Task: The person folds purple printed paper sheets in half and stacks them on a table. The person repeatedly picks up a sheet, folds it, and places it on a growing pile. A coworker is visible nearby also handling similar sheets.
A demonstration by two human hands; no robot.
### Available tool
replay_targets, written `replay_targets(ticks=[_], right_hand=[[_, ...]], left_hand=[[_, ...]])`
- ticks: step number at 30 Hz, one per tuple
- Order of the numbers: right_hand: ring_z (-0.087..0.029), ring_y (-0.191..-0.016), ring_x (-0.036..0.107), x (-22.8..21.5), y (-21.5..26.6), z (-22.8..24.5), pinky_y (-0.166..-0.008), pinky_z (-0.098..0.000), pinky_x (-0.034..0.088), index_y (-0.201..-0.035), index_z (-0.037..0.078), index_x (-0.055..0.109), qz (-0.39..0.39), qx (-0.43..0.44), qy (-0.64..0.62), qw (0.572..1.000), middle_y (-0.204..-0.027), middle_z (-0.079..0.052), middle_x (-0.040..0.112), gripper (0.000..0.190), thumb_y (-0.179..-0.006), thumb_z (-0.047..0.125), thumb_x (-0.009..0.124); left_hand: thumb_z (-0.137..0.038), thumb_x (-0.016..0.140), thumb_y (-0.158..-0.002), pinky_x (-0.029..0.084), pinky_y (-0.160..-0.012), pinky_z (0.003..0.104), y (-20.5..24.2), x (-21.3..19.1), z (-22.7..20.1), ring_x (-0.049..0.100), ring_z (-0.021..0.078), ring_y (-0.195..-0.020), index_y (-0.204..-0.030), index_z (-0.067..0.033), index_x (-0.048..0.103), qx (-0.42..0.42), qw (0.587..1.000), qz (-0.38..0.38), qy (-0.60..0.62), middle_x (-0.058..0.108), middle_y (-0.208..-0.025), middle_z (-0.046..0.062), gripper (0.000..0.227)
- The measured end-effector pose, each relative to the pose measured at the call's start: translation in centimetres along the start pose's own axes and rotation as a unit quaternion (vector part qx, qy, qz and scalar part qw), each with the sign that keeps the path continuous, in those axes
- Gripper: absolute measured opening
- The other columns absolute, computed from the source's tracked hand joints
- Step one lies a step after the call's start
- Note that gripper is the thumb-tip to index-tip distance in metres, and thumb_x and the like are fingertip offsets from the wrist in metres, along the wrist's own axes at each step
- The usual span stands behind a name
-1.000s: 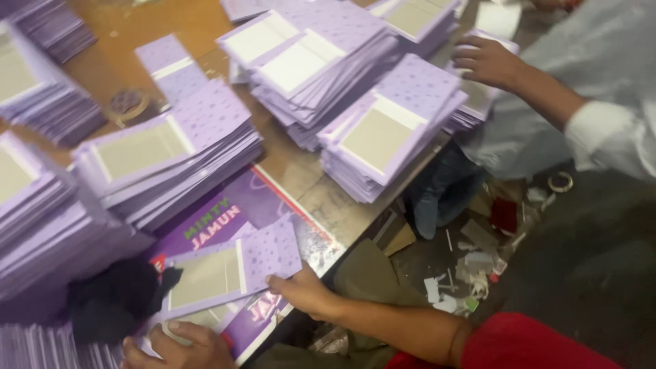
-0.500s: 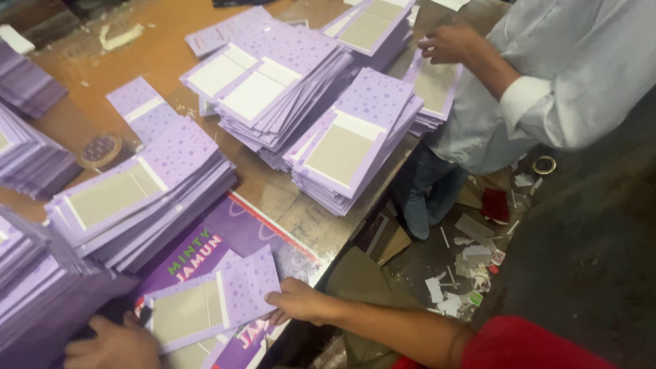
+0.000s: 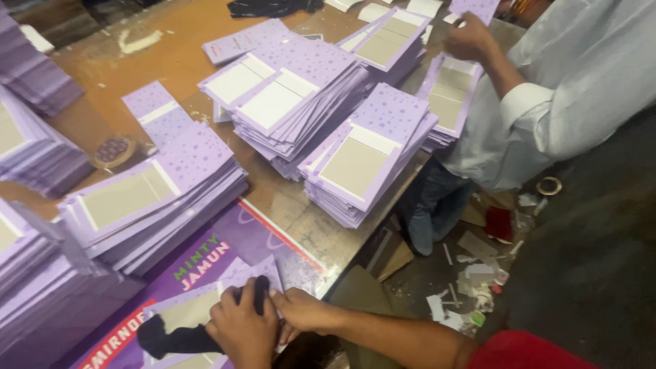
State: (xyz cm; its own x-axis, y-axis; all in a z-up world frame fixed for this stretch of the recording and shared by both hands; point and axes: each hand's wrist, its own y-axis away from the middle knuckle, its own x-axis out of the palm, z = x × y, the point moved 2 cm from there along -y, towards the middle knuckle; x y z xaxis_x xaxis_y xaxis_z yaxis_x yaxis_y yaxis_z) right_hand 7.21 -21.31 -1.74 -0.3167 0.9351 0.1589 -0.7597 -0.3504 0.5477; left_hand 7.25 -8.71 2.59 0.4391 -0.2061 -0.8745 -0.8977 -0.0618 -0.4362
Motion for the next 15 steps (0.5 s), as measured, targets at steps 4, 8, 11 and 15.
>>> replay_targets(ticks=[4,8,11,15], right_hand=[[-0.022,-0.058,0.067,0.2,-0.3,-1.3,-0.056,-0.0313,0.057,-0.112,-0.011,0.062,0.054,0.003,0.108,0.993,-0.089,-0.014,0.075,0.066,-0.113,0.045,0.028],[-0.017,-0.056,0.066,1.1,-1.0,-1.4,-0.055,-0.0266,0.056,-0.112,-0.012,0.068,0.074,0.001,0.170,0.983,-0.091,-0.014,0.077,0.069,-0.114,0.046,0.032],[-0.018,-0.056,0.066,1.3,-1.6,-1.0,-0.053,-0.0290,0.058,-0.120,-0.011,0.063,0.072,0.015,0.133,0.988,-0.094,-0.016,0.076,0.063,-0.113,0.045,0.035],[-0.021,-0.059,0.069,1.4,-1.9,-0.5,-0.052,-0.0308,0.058,-0.129,-0.006,0.055,0.027,-0.005,0.044,0.999,-0.093,-0.016,0.071,0.052,-0.111,0.041,0.040]], left_hand=[[-0.044,0.073,-0.082,0.043,-0.084,0.056,0.1,0.9,4.2,0.060,0.0358,-0.108,-0.123,-0.0355,0.074,-0.089,0.989,0.072,-0.094,0.067,-0.117,0.006,0.042],[-0.048,0.072,-0.088,0.041,-0.094,0.060,-0.6,0.7,8.0,0.056,0.0358,-0.113,-0.124,-0.0329,0.073,-0.144,0.971,-0.018,-0.190,0.064,-0.120,0.010,0.039],[-0.048,0.072,-0.090,0.041,-0.092,0.058,-1.0,1.2,8.4,0.056,0.0362,-0.108,-0.125,-0.0275,0.072,-0.157,0.972,-0.005,-0.178,0.064,-0.116,0.012,0.040],[-0.047,0.072,-0.081,0.042,-0.092,0.056,-0.2,0.4,6.2,0.057,0.0358,-0.118,-0.134,-0.0270,0.072,-0.111,0.979,0.014,-0.172,0.064,-0.123,0.010,0.056]])
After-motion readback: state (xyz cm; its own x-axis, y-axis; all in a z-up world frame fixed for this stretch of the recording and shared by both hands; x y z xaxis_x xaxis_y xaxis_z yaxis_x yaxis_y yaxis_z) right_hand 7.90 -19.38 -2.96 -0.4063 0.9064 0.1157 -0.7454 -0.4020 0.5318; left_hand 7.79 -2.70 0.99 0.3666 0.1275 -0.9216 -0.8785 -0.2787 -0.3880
